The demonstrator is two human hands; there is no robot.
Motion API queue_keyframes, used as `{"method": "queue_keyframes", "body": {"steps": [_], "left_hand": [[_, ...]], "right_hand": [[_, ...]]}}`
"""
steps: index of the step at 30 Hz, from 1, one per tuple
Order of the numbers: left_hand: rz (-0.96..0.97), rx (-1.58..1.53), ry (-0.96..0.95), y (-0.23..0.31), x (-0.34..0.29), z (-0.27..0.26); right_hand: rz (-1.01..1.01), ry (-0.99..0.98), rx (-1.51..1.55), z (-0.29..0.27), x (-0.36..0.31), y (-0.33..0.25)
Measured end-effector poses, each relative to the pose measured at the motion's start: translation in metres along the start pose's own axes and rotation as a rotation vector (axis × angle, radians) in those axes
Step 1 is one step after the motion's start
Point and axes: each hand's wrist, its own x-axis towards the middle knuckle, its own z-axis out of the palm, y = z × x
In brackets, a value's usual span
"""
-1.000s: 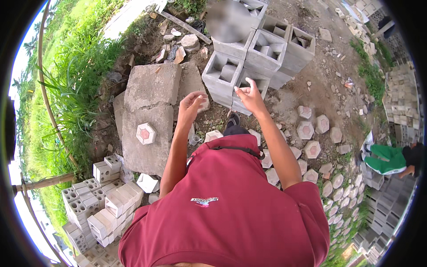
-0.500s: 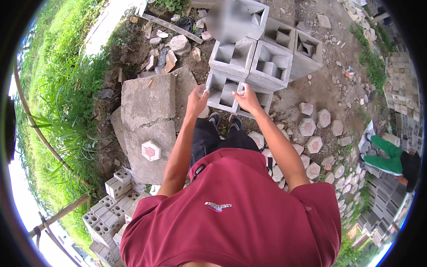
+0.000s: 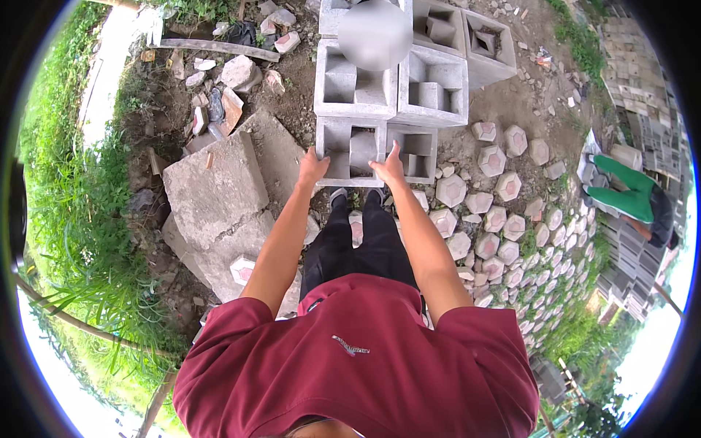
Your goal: The person picks up decorative concrete blocks by hand and stacks them onto a pile in an outdoor area.
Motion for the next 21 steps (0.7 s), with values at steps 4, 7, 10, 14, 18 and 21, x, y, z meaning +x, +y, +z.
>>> {"method": "queue_keyframes", "body": {"steps": [4,7,10,14,18,21], "left_hand": [[0.004,-0.066,-0.005,0.002,0.005,0.004],[-0.045,-0.110,0.036,-0.018,0.017,0.011],[-0.008,-0.283,0.042,-0.044,0.019,0.024],[0.065,-0.321,0.047,-0.014,-0.001,0.015],[0.040,-0.461,0.051,-0.023,-0.035,0.002],[0.040,-0.545,-0.052,0.020,-0.080,-0.024]], "right_hand": [[0.000,-0.055,0.004,0.012,0.003,0.017],[-0.001,-0.144,0.063,0.019,0.012,0.014],[-0.073,-0.209,0.155,0.027,0.013,0.028],[-0.003,-0.115,0.173,0.021,0.007,0.042],[-0.078,-0.166,0.207,0.008,-0.030,0.017],[-0.067,-0.172,0.334,-0.018,-0.066,0.012]]}}
